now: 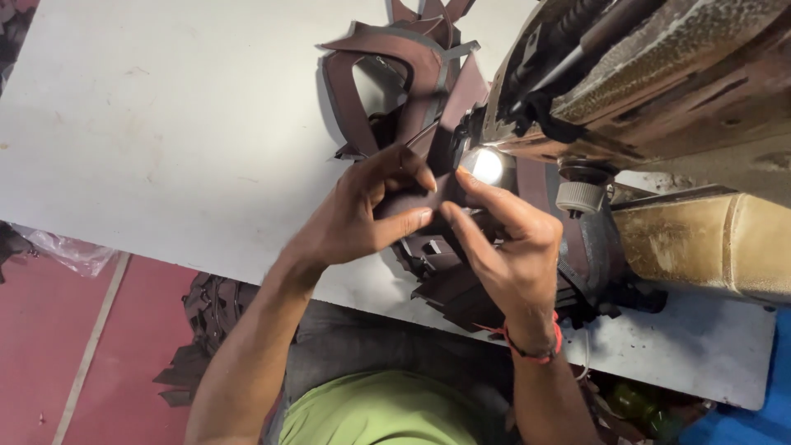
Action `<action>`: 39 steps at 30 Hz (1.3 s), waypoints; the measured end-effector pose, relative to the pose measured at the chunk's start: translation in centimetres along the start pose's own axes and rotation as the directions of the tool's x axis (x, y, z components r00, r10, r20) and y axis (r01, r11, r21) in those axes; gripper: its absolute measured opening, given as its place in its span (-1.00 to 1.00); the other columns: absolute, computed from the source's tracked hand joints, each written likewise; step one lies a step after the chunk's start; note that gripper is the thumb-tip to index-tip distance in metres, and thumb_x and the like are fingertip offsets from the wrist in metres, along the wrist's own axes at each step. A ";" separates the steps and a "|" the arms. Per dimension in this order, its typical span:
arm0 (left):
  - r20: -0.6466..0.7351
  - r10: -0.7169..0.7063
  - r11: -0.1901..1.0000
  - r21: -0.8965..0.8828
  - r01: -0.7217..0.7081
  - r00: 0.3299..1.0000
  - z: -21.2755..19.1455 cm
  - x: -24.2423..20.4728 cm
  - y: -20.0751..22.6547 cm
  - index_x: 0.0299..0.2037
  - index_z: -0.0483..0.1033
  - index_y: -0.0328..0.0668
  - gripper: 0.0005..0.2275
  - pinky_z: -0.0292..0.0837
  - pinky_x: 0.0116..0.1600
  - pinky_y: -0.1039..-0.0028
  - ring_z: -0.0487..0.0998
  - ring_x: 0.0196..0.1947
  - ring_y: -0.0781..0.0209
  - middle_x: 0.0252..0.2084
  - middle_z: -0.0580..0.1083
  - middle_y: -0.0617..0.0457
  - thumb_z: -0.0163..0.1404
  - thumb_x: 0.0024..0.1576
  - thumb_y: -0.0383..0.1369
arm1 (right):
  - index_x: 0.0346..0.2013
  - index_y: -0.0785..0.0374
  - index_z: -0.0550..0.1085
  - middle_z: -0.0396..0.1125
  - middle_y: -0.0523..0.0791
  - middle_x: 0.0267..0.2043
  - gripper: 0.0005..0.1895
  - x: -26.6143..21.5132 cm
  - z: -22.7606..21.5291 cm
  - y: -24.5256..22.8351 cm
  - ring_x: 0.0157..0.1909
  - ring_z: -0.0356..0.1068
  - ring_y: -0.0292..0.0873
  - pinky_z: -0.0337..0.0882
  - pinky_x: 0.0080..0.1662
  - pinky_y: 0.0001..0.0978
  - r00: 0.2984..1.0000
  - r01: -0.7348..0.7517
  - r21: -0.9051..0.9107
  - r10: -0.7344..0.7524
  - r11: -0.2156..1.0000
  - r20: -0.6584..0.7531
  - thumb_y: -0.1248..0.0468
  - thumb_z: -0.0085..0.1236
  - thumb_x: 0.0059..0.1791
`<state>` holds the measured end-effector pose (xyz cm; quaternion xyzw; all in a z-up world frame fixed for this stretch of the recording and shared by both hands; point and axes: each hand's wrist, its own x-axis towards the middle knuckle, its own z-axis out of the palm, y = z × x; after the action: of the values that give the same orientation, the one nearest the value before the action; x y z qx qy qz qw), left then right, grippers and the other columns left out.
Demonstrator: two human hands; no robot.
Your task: The person uses a sewing machine to stitch dark brown leather pieces, likely shoe parts, together. They guide the material under the needle, trim excess thread with scissors, and handle a stack of similar leather pieces from a plastic bag.
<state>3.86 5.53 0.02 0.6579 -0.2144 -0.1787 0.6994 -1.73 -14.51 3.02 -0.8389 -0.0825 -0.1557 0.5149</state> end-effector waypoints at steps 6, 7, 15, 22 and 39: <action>-0.019 -0.002 1.000 0.004 0.003 1.000 -0.4 1.4 1.1 -0.07 0.42 -0.22 -0.74 0.40 0.11 0.51 0.49 0.00 0.38 -0.12 0.46 0.15 0.19 0.07 -0.50 | 0.13 0.31 0.48 0.52 -0.02 -0.17 -0.44 -1.3 -0.3 -1.3 -0.31 0.46 -0.24 0.42 -0.32 -0.45 0.996 0.026 -0.281 -0.001 0.959 0.087 0.35 0.47 -0.14; -0.023 -0.001 1.000 0.005 0.001 1.000 -0.6 1.5 1.1 -0.07 0.42 -0.22 -0.74 0.40 0.11 0.51 0.49 0.00 0.38 -0.12 0.46 0.15 0.19 0.07 -0.50 | 0.13 0.31 0.48 0.52 -0.02 -0.17 -0.44 -1.4 -0.3 -1.3 -0.31 0.46 -0.24 0.42 -0.32 -0.45 0.996 0.029 -0.279 -0.004 0.960 0.090 0.35 0.47 -0.14; -0.003 0.025 0.999 0.042 -0.024 1.000 -1.4 3.0 1.1 -0.09 0.45 -0.23 -0.77 0.42 -0.03 0.48 0.51 -0.15 0.40 -0.23 0.53 0.15 0.18 0.09 -0.48 | 0.02 0.32 0.56 0.43 -0.01 -0.22 -0.65 -1.1 0.1 -1.3 -0.28 0.47 -0.07 0.45 -0.23 -0.29 0.957 0.286 -0.429 -0.277 0.857 0.086 0.48 0.38 -0.05; 0.068 0.145 0.989 0.030 -0.147 0.987 -2.2 4.9 0.5 -0.05 0.38 -0.27 -0.74 0.53 -0.08 0.57 0.61 -0.16 0.44 -0.23 0.58 0.09 0.13 0.11 -0.61 | 0.01 0.29 0.59 0.38 -0.04 -0.22 -0.67 -0.2 0.0 -1.3 -0.23 0.42 -0.08 0.43 -0.18 -0.27 0.940 0.327 -0.486 -0.334 0.811 0.073 0.48 0.39 -0.03; -0.570 0.207 0.978 0.126 -0.165 0.795 7.3 2.3 -2.3 0.04 0.36 -0.34 -0.80 0.53 -0.08 0.41 0.60 -0.16 0.16 -0.15 0.53 -0.06 0.00 0.23 -0.54 | -0.07 0.44 0.56 0.50 0.06 -0.05 -0.81 -4.5 -9.4 4.2 -0.05 0.48 -0.03 0.47 0.03 -0.23 0.830 0.141 -0.659 -0.451 0.739 -0.328 0.37 0.03 0.26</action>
<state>1.95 -2.03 -1.85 0.6806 -0.0607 0.1074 0.7222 -6.35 -24.70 1.96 -0.8706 -0.0380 -0.4531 0.1880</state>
